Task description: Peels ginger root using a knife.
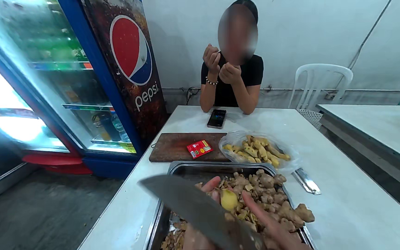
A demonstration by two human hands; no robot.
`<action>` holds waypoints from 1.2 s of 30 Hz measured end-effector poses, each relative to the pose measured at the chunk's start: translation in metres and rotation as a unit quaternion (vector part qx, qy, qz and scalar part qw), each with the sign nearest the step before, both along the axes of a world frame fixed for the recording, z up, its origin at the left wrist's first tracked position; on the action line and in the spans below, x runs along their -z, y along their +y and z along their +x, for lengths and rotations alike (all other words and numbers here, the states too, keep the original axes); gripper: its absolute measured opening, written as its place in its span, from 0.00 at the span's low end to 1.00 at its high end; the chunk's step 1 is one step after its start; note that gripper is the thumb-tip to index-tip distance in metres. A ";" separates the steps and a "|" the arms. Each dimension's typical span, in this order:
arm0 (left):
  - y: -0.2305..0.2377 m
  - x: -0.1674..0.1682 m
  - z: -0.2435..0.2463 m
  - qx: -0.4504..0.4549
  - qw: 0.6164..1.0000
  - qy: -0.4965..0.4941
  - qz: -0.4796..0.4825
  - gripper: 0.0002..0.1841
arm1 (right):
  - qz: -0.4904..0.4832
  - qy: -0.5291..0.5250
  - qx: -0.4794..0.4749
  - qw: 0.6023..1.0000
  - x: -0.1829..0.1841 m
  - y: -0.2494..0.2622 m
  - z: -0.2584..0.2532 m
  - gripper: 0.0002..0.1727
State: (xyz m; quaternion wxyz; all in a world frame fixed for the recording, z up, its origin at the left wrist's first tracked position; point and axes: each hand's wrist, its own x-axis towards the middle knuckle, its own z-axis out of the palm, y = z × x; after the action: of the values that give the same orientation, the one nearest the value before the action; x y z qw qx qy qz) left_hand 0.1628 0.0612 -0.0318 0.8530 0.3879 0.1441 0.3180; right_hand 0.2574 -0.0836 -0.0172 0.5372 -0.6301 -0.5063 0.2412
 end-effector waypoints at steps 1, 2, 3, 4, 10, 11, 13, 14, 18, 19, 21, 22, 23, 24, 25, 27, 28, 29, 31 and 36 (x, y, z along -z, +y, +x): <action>0.003 0.004 0.000 -0.003 0.999 0.000 0.044 0.19 | -0.005 -0.026 -0.002 1.000 0.001 0.001 0.003 0.47; 0.004 0.005 0.001 -0.009 0.996 0.011 0.084 0.19 | -0.018 -0.051 -0.010 0.998 0.001 0.001 0.006 0.47; 0.005 0.006 0.001 -0.020 0.992 0.028 0.119 0.18 | -0.034 -0.073 -0.016 0.997 -0.001 0.000 0.008 0.47; 0.006 0.006 0.001 -0.027 0.988 0.040 0.144 0.18 | -0.050 -0.096 -0.017 0.994 -0.004 -0.001 0.009 0.47; -0.011 -0.005 -0.007 -0.027 1.000 0.009 0.007 0.17 | 0.007 -0.154 0.064 0.986 0.002 0.002 -0.002 0.34; -0.012 -0.013 -0.007 -0.021 0.999 0.032 -0.018 0.15 | 0.031 -0.112 0.063 0.991 0.001 0.002 -0.001 0.33; -0.009 -0.016 -0.006 -0.009 0.998 0.036 -0.056 0.16 | 0.055 -0.022 0.054 0.997 -0.002 0.001 0.001 0.32; -0.007 -0.015 -0.005 -0.008 0.996 0.033 -0.077 0.18 | 0.046 0.010 0.049 0.998 -0.004 -0.001 0.003 0.32; -0.002 -0.021 0.000 -0.005 0.986 0.049 -0.159 0.20 | -0.022 0.044 0.041 0.998 -0.005 -0.007 0.006 0.34; -0.002 -0.022 0.001 -0.007 0.984 0.051 -0.168 0.20 | -0.031 0.040 0.031 0.998 -0.004 -0.007 0.006 0.35; -0.002 -0.018 0.001 -0.004 0.983 0.030 -0.181 0.20 | -0.033 0.006 0.024 0.999 0.000 -0.005 0.002 0.38; 0.001 -0.013 0.001 0.009 0.983 0.012 -0.180 0.21 | -0.038 -0.015 0.016 0.999 -0.001 -0.005 -0.002 0.39; 0.005 -0.007 0.001 0.031 0.984 -0.011 -0.177 0.21 | -0.041 -0.030 0.010 0.999 -0.003 -0.005 -0.006 0.40; 0.010 -0.004 0.002 0.052 0.983 -0.017 -0.173 0.22 | -0.044 -0.045 0.012 0.998 -0.008 -0.004 -0.012 0.40; 0.012 -0.006 0.003 0.068 0.984 -0.006 -0.165 0.23 | -0.048 -0.064 0.019 0.997 -0.011 -0.003 -0.017 0.39; 0.015 -0.009 0.004 0.087 0.981 0.001 -0.172 0.26 | -0.042 -0.094 0.020 0.994 -0.009 -0.002 -0.018 0.38; 0.015 -0.010 0.003 0.095 0.976 -0.007 -0.195 0.27 | -0.030 -0.104 0.007 0.994 -0.004 0.000 -0.015 0.38; 0.014 -0.010 0.002 0.103 0.970 -0.018 -0.221 0.28 | -0.015 -0.111 -0.018 0.994 0.003 0.003 -0.008 0.39; 0.013 -0.012 0.001 0.109 0.961 -0.031 -0.252 0.28 | 0.011 -0.114 -0.034 0.993 0.011 0.006 -0.002 0.40; 0.015 -0.012 -0.001 0.138 0.954 -0.050 -0.260 0.29 | 0.018 -0.117 -0.014 0.993 0.016 0.002 -0.009 0.39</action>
State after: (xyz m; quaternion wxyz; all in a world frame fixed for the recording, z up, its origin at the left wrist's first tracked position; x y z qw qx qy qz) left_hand 0.1616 0.0759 -0.0202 0.9660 0.1523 0.1242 0.1678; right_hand 0.2486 -0.0816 -0.0334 0.4823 -0.6372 -0.5783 0.1642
